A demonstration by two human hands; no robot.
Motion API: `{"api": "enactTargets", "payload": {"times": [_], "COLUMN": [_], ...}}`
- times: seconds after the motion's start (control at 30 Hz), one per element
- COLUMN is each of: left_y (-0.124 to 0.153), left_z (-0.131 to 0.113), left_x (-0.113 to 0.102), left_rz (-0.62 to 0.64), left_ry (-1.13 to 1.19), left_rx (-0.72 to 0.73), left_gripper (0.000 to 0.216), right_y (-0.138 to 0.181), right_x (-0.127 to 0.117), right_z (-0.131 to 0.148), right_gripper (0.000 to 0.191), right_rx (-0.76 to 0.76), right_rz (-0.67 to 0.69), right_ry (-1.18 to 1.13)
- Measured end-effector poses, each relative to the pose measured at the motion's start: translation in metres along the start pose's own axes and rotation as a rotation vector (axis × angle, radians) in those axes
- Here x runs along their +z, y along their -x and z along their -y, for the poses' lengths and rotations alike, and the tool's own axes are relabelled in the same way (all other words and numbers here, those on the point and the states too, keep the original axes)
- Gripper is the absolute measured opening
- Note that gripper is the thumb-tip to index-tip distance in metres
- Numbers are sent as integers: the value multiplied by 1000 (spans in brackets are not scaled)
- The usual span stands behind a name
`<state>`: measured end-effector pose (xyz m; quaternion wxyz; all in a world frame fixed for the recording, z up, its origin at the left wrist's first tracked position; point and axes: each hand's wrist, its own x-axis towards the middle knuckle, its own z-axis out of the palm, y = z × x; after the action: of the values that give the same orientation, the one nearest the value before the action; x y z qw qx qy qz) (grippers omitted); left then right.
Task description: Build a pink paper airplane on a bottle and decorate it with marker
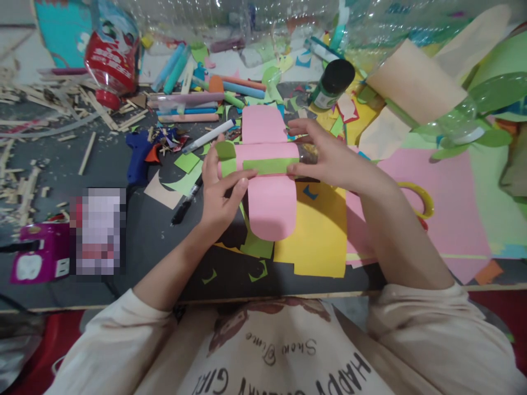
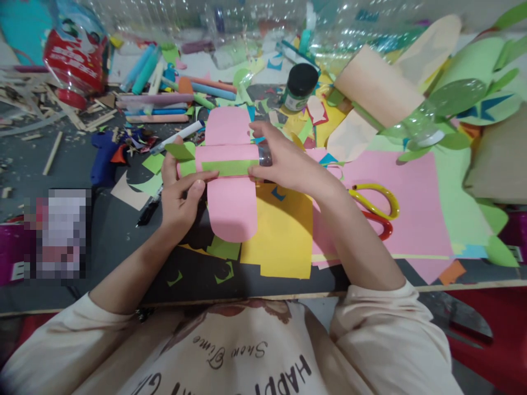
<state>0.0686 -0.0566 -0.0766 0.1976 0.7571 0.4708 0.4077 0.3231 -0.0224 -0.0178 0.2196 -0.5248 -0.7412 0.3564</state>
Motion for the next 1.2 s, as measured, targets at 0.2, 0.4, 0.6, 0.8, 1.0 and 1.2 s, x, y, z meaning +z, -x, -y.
{"api": "enactTargets", "payload": {"times": [0.2, 0.4, 0.6, 0.8, 1.0, 1.2], "left_y": [0, -4, -5, -5, -6, -6], "left_z": [3, 10, 17, 18, 19, 18], "left_x": [4, 14, 11, 16, 16, 13], "left_rz": [-49, -297, -278, -303, -313, -329], "left_ry": [27, 207, 156, 137, 106, 74], "left_rx": [9, 82, 11, -35, 5, 91], "left_gripper": [33, 50, 98, 109, 101, 95], "right_y": [1, 3, 5, 6, 8, 10], "right_x": [-4, 3, 28, 50, 45, 35], "right_z": [-4, 8, 23, 20, 20, 19], "right_gripper": [62, 66, 72, 80, 77, 75], "right_rx": [23, 4, -26, -33, -44, -21], "right_rz": [9, 5, -94, -205, -187, -140], "right_ry": [-50, 18, 168, 302, 240, 163]}}
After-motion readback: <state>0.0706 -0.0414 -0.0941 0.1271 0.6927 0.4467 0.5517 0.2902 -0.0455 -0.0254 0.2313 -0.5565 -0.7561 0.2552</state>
